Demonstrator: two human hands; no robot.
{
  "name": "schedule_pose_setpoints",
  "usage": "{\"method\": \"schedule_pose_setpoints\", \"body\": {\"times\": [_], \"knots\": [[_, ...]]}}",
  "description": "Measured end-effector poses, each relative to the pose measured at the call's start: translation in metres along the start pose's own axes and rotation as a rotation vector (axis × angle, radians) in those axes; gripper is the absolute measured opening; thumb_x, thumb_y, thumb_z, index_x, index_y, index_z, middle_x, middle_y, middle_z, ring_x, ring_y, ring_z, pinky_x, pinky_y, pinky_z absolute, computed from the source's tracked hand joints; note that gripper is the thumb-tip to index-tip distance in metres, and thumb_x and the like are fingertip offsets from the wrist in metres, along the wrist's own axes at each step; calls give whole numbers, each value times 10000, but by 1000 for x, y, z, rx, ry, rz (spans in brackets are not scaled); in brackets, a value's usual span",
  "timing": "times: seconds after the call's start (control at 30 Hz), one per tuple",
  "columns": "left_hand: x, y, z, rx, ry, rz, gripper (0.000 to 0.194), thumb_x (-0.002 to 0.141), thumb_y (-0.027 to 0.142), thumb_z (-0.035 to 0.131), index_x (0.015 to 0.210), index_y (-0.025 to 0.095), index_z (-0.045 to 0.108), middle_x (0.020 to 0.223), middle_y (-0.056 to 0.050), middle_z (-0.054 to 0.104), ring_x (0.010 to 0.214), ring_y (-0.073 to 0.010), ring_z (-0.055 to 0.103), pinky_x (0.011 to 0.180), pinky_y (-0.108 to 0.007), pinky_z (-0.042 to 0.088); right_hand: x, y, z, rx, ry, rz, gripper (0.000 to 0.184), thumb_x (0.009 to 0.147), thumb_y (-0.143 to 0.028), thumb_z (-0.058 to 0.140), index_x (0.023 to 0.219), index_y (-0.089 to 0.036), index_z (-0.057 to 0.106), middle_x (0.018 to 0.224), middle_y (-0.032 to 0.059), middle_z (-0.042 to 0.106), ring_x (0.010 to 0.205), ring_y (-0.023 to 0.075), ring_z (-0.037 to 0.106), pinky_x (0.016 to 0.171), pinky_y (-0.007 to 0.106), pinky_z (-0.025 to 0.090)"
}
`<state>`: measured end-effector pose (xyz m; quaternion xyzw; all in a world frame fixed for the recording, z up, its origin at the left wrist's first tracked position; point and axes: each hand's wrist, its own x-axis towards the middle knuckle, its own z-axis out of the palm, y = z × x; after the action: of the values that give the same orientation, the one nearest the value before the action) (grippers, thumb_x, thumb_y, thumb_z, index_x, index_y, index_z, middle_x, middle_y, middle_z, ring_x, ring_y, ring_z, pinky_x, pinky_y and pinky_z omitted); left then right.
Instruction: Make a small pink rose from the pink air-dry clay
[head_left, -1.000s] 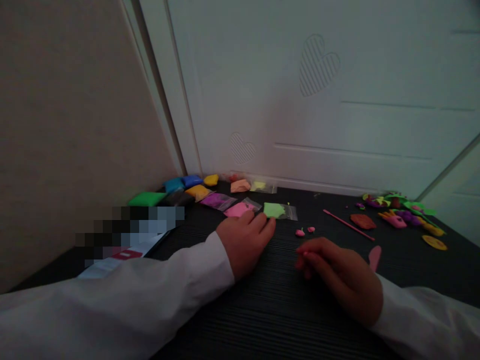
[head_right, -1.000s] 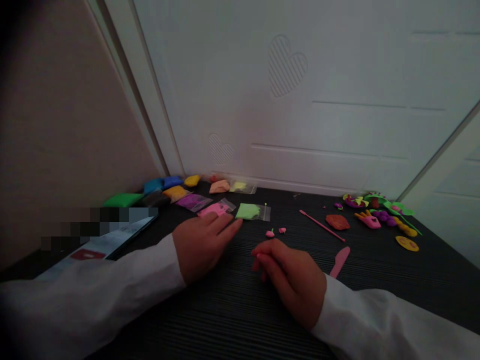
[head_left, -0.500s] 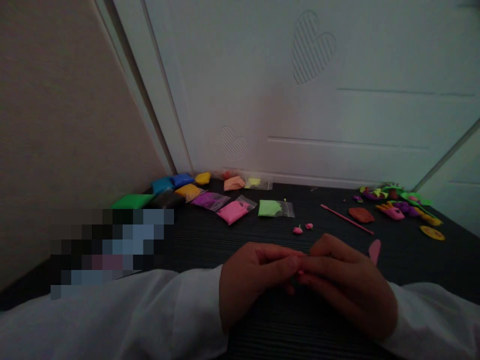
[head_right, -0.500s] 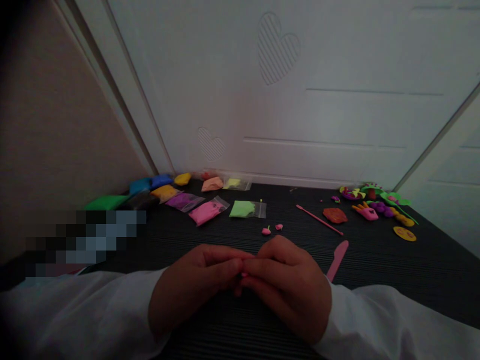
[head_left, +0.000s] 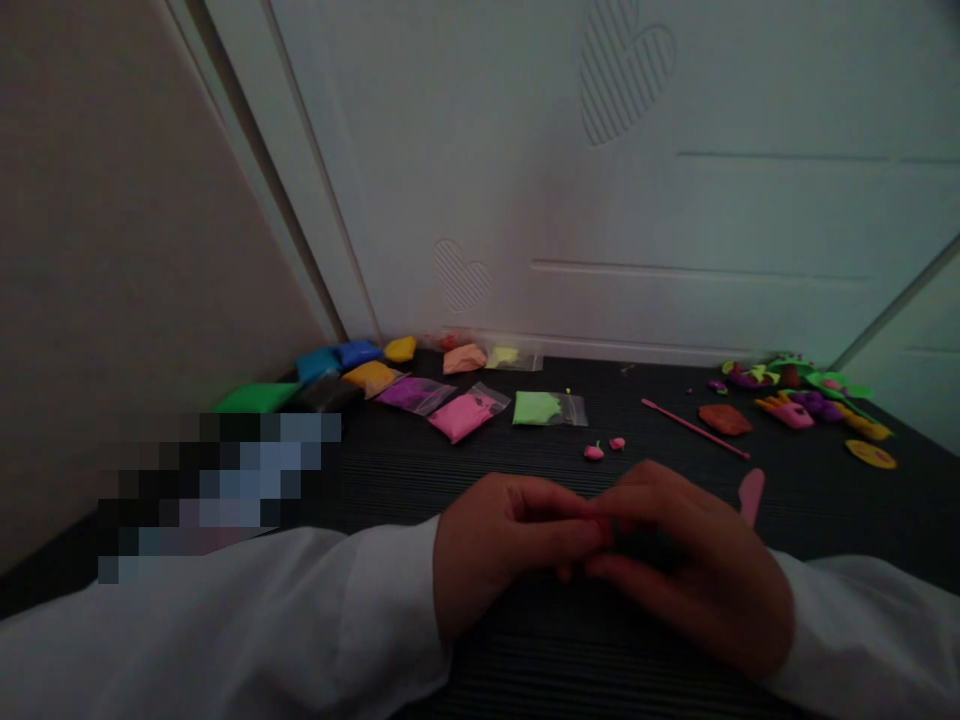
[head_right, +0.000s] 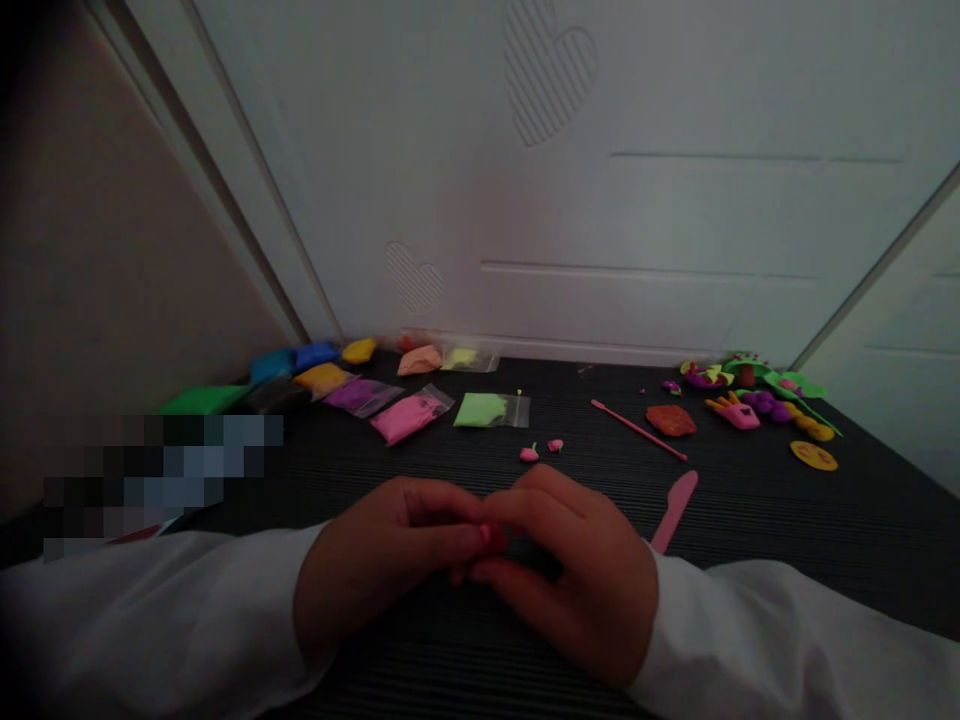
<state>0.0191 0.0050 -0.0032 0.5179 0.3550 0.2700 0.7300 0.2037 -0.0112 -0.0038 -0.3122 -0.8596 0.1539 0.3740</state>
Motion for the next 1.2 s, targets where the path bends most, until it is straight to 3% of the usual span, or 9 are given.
{"method": "schedule_pose_setpoints", "body": {"times": [0.2,0.37,0.5,0.63,0.8,0.97,1.2], "knots": [[4,-5,2,-75,79,27,177,728,245,635,893,183,647,812,-1,646,734,-87,549,587,-187,377,2,8,-2,45,169,243,183,805,-160,487,950,-237,406,710,-32,461,588,95,483,536,226,426],[3,-3,-1,-25,133,13,217,710,245,660,922,202,652,779,20,633,654,-54,504,619,-195,363,4,12,-3,95,149,303,134,817,-177,476,922,-236,417,699,-37,465,584,88,481,512,206,419],[1,1,-2,15,150,5,150,655,229,706,778,164,651,615,57,575,564,-35,462,548,-179,324,4,10,-3,92,123,297,198,818,-178,469,999,-247,429,704,-37,478,592,94,497,528,222,421],[-1,4,0,21,142,13,170,615,171,728,703,141,586,619,66,568,564,-32,477,533,-164,331,3,9,-5,63,104,285,219,822,-180,469,1029,-243,439,699,-33,484,592,99,509,539,240,416],[0,2,2,35,118,54,115,706,199,655,804,144,630,653,41,591,556,-40,487,540,-173,360,5,8,-5,36,74,264,210,818,-171,466,1014,-245,456,708,-32,499,608,101,524,560,242,428],[3,-2,1,9,97,106,228,800,262,550,983,146,623,772,-19,635,636,-81,530,574,-210,413,5,8,-5,9,70,223,193,817,-162,459,997,-230,478,716,-21,508,612,107,522,554,245,430],[1,-1,-2,-2,69,59,139,688,230,671,790,146,628,692,25,637,586,-62,536,586,-196,406,3,3,-4,-16,20,27,183,776,-205,553,956,-238,545,806,11,557,732,129,536,634,265,447]]}}
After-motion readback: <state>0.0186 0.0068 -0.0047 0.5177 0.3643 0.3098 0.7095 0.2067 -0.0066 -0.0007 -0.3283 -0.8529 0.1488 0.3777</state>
